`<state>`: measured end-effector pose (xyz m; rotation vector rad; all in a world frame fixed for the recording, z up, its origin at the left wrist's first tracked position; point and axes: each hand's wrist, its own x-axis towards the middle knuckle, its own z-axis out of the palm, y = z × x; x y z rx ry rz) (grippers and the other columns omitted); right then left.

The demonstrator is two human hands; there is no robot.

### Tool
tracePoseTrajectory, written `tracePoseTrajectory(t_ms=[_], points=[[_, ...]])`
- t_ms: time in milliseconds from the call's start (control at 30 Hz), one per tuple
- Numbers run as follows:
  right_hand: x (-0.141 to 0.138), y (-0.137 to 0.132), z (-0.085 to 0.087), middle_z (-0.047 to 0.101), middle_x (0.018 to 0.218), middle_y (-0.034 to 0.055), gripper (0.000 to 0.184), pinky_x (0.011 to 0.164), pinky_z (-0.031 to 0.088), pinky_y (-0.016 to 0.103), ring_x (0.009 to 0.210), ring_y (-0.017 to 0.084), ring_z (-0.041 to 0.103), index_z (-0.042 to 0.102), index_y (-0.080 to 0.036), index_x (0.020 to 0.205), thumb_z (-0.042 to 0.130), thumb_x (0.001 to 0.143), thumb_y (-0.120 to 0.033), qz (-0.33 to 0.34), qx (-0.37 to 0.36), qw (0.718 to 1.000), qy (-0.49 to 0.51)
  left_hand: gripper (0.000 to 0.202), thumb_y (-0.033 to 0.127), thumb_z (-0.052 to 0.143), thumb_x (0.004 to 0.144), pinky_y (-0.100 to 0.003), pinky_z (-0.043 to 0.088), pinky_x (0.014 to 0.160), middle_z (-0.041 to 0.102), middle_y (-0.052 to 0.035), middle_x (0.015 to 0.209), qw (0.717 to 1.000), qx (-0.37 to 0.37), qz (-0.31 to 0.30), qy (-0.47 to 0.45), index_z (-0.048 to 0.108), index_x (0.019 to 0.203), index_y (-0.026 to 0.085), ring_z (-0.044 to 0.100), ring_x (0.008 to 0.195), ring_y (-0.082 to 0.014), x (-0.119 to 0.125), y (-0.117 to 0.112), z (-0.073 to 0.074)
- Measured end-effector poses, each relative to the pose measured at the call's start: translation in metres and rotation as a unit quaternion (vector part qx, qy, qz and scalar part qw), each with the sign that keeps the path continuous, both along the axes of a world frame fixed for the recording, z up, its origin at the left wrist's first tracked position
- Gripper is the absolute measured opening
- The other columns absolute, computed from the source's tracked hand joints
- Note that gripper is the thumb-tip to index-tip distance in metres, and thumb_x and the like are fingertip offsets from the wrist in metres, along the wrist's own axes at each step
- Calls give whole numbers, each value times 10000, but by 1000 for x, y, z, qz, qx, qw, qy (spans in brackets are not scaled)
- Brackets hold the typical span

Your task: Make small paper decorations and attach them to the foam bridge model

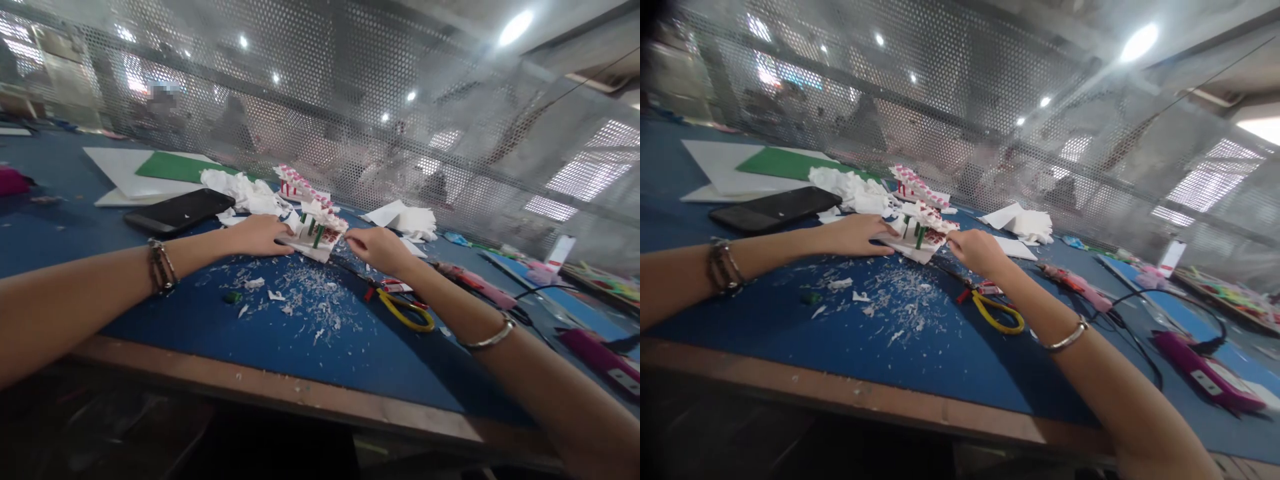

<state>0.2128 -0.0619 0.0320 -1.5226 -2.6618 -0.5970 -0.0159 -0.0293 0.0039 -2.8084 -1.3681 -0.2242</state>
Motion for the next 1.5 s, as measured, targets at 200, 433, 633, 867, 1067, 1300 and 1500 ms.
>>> tracePoseTrajectory(t_ms=[200,433,633,867,1067,1300,1500], points=[[8,-8,-4,616,646,39,213,518,305,251,567,138,516,608,-171,776,408,741,-236,-23,-3,996,81,576,471,427,685,-321,357,728,551,-192,1033,998,-21,4,-52,514,1088,69,513,906,-288,2,-4,1],[25,13,3,607,726,69,254,519,359,250,604,158,533,540,-127,875,532,645,-233,-37,22,983,181,462,360,461,663,-240,362,665,618,-78,839,983,-105,-37,-145,526,1048,112,562,757,-189,10,-18,6],[18,35,-1,579,955,94,370,631,432,283,619,133,544,489,-143,1037,538,684,-243,56,34,970,235,423,320,410,678,-233,329,561,580,-50,685,983,-12,14,-180,513,1018,91,530,624,-161,1,-10,8],[9,45,3,563,779,56,151,566,449,264,618,139,547,552,-148,823,482,694,-185,112,102,940,305,381,245,383,671,-251,285,484,530,-28,639,975,80,168,-121,482,1021,131,497,571,-177,-25,0,20],[18,18,16,545,806,41,191,551,459,240,614,111,527,516,-159,829,472,643,-148,130,132,918,349,479,426,424,695,-258,400,687,530,-107,1009,962,48,57,-263,465,1054,110,526,829,-191,-13,-2,25],[21,-22,24,554,864,46,222,682,435,298,789,164,523,492,-190,842,495,624,-151,159,104,928,322,561,485,326,746,-320,361,851,463,-142,1178,945,-16,87,-315,466,1112,83,432,1049,-258,3,-17,33],[25,-14,9,564,972,61,246,774,410,359,905,208,525,481,-205,936,447,693,-205,135,58,923,355,623,511,454,684,-303,423,760,453,-149,1217,934,-196,78,-288,439,1170,122,475,1045,-282,-3,-20,25]])
